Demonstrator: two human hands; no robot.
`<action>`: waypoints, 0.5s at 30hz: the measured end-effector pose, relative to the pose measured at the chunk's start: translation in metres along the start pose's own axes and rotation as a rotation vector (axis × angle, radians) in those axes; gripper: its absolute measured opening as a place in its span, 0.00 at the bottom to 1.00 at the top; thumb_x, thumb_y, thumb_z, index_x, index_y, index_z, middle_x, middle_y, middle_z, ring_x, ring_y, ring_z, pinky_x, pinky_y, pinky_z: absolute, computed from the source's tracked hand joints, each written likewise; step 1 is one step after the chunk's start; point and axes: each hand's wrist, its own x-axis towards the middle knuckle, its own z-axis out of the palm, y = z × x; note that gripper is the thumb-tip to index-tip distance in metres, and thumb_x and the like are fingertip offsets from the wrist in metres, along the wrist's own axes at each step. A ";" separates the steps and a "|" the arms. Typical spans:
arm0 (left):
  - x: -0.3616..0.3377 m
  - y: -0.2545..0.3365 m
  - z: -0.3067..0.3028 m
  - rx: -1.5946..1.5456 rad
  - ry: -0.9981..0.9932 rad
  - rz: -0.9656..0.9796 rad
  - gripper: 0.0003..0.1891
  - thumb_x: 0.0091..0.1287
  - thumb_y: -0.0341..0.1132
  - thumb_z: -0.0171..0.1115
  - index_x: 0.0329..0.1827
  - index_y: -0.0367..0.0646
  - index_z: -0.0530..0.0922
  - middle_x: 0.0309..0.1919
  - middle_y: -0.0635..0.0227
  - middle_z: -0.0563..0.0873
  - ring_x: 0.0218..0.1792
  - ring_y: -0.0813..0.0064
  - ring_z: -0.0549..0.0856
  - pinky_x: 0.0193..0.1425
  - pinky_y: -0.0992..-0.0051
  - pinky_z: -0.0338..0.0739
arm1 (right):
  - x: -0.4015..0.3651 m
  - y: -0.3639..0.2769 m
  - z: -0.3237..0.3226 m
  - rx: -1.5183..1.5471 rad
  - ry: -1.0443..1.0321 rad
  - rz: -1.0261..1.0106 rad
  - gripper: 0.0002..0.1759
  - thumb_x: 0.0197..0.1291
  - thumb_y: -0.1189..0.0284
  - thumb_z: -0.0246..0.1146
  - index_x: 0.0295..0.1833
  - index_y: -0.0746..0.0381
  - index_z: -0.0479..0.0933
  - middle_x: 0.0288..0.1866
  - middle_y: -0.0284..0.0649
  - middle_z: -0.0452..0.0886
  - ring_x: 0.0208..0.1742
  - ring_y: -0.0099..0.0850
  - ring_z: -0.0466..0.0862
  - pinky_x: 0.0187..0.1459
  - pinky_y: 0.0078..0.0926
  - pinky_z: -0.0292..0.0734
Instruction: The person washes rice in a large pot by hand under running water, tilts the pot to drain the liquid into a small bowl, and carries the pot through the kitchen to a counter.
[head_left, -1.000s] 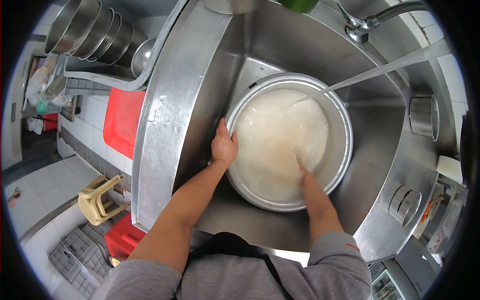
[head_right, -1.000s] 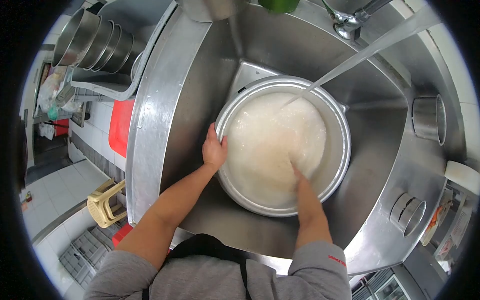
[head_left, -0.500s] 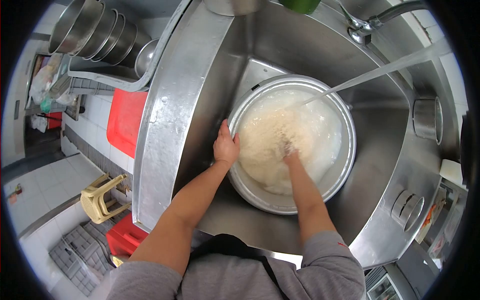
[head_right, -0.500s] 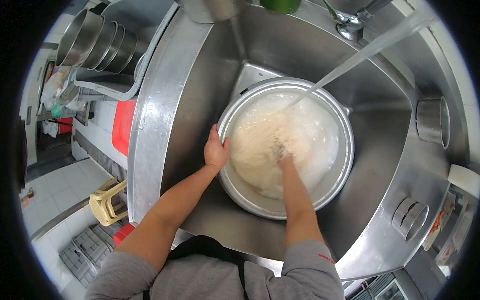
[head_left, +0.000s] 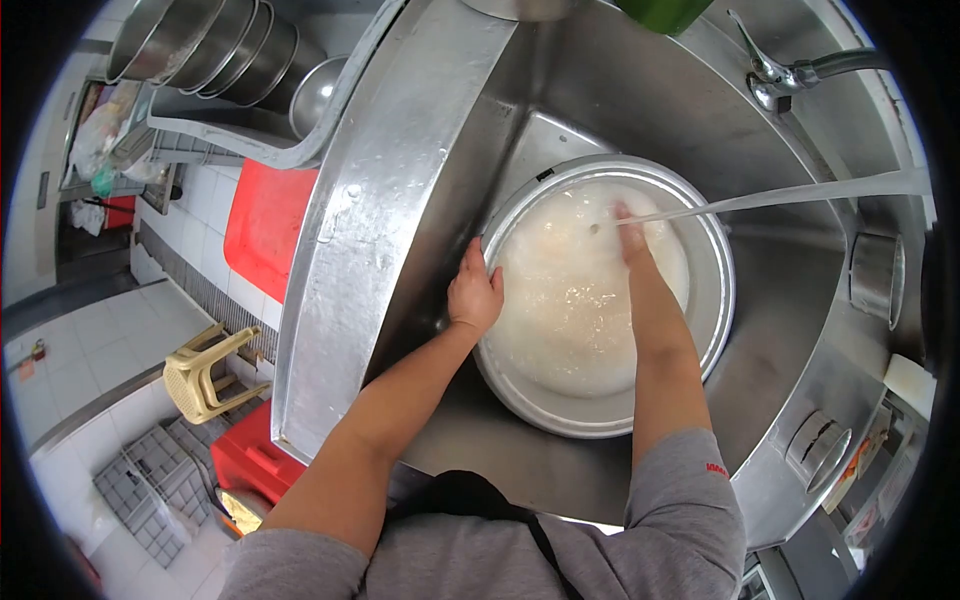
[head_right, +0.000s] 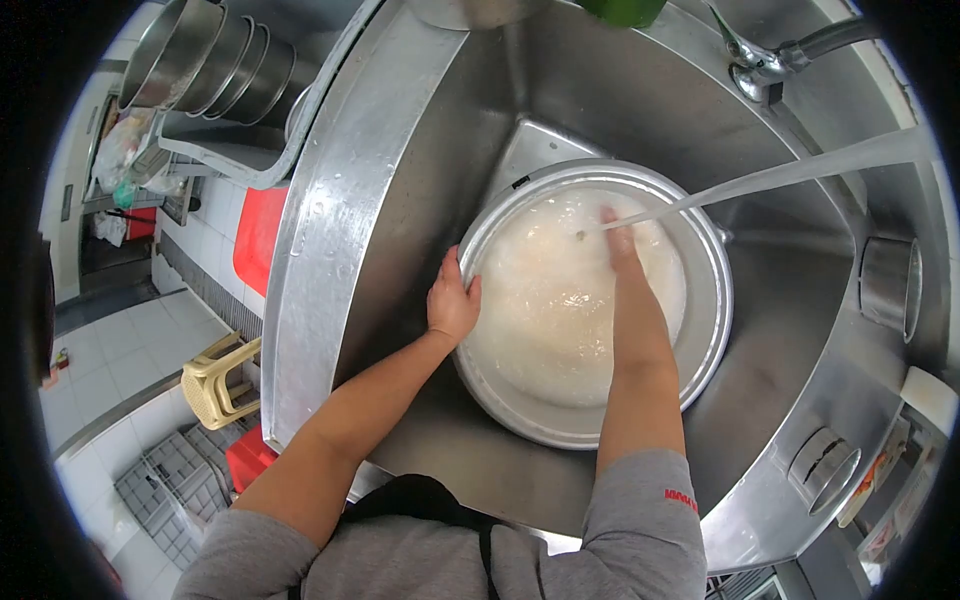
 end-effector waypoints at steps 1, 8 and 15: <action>-0.001 0.000 0.000 -0.001 -0.002 -0.003 0.30 0.54 0.34 0.56 0.59 0.36 0.55 0.50 0.44 0.71 0.46 0.47 0.74 0.49 0.61 0.69 | -0.002 0.004 0.011 0.047 -0.062 -0.127 0.22 0.58 0.60 0.51 0.54 0.63 0.70 0.55 0.37 0.70 0.58 0.28 0.66 0.59 0.27 0.56; 0.000 0.001 0.001 0.024 -0.001 -0.006 0.30 0.55 0.35 0.55 0.60 0.37 0.55 0.50 0.46 0.70 0.45 0.48 0.75 0.48 0.61 0.70 | -0.048 0.056 0.056 -0.148 -0.212 0.002 0.21 0.55 0.61 0.54 0.51 0.63 0.71 0.54 0.40 0.71 0.58 0.31 0.67 0.59 0.26 0.57; -0.001 0.001 0.002 0.048 0.015 -0.001 0.29 0.56 0.35 0.54 0.60 0.39 0.55 0.52 0.49 0.70 0.44 0.50 0.76 0.46 0.60 0.71 | -0.113 0.072 0.081 -0.538 -0.419 0.006 0.23 0.53 0.61 0.55 0.52 0.62 0.70 0.55 0.43 0.69 0.58 0.34 0.66 0.59 0.27 0.57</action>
